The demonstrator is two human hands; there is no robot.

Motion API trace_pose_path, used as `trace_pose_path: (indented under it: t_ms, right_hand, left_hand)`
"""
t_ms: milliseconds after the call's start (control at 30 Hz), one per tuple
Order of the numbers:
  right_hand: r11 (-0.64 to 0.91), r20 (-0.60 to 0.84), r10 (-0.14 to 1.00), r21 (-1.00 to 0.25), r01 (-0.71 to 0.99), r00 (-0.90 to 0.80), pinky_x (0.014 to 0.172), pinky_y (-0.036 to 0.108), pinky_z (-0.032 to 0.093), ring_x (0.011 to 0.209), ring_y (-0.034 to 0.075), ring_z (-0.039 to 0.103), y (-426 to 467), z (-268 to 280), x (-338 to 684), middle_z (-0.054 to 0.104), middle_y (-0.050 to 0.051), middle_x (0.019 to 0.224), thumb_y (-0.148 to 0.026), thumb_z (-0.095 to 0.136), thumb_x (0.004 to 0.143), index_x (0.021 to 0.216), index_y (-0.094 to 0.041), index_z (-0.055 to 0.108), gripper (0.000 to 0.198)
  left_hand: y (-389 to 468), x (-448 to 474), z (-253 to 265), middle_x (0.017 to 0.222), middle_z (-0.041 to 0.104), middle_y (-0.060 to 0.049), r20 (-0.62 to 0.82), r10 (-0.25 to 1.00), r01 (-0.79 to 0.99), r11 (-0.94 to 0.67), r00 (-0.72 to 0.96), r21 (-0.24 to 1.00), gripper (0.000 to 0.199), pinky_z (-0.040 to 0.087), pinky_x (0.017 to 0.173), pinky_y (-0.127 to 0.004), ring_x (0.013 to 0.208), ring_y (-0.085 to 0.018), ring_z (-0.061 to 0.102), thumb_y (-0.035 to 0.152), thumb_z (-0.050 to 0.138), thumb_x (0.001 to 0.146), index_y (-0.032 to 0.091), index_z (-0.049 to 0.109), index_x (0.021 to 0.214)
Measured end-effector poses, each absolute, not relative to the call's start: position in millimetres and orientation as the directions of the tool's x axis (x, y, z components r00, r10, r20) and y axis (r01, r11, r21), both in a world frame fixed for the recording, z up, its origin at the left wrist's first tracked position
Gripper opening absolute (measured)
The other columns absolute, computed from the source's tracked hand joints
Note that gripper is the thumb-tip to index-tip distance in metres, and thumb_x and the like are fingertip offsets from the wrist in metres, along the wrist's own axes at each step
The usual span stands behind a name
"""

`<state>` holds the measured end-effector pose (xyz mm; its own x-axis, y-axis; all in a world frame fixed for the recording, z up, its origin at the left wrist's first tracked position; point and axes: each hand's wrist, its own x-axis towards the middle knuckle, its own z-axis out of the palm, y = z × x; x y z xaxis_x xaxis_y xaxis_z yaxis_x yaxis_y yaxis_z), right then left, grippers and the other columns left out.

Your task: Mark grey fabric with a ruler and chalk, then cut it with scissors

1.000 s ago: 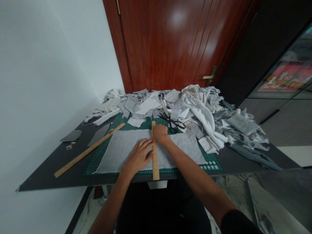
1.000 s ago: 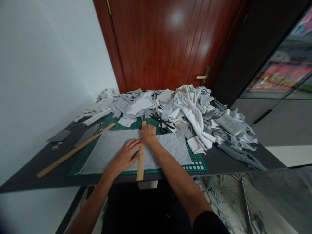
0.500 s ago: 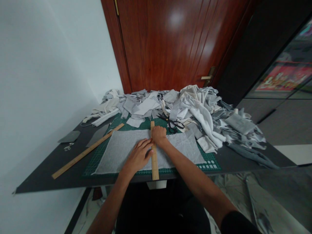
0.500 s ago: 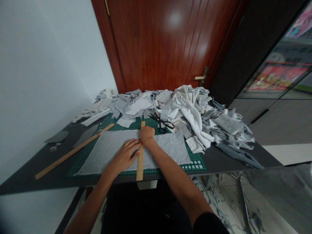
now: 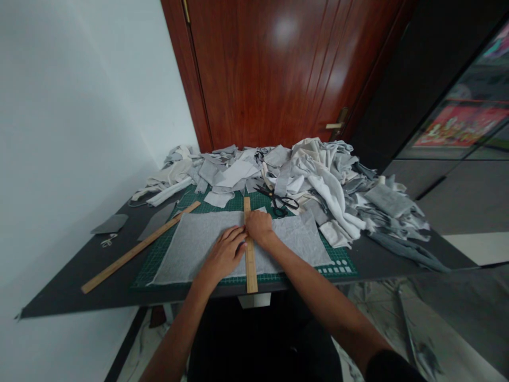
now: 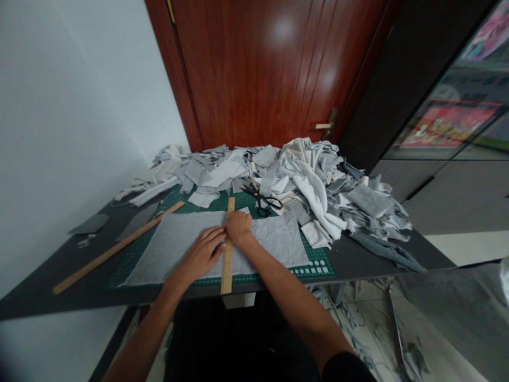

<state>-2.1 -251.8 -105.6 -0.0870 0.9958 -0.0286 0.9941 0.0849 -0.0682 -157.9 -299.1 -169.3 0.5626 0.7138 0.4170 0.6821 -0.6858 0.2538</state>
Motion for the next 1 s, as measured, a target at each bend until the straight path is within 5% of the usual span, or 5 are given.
trace_pose_path:
  t_ms: [1000]
  right_hand:
    - [0.196,-0.193,0.958,-0.098,0.976,-0.212,0.088,0.034,0.058,0.114,0.029,0.075,-322,-86,0,0.078,0.022,0.115,-0.014,0.046,0.104,0.117,-0.01,0.077,0.033]
  left_hand:
    - [-295,-159,-175,0.151,0.06,-0.011,0.404,0.721,0.681,-0.681,0.562,0.269,0.043,0.044,0.123,-0.051,0.144,-0.028,0.05,0.017,0.045,0.102,0.017,0.062,0.141]
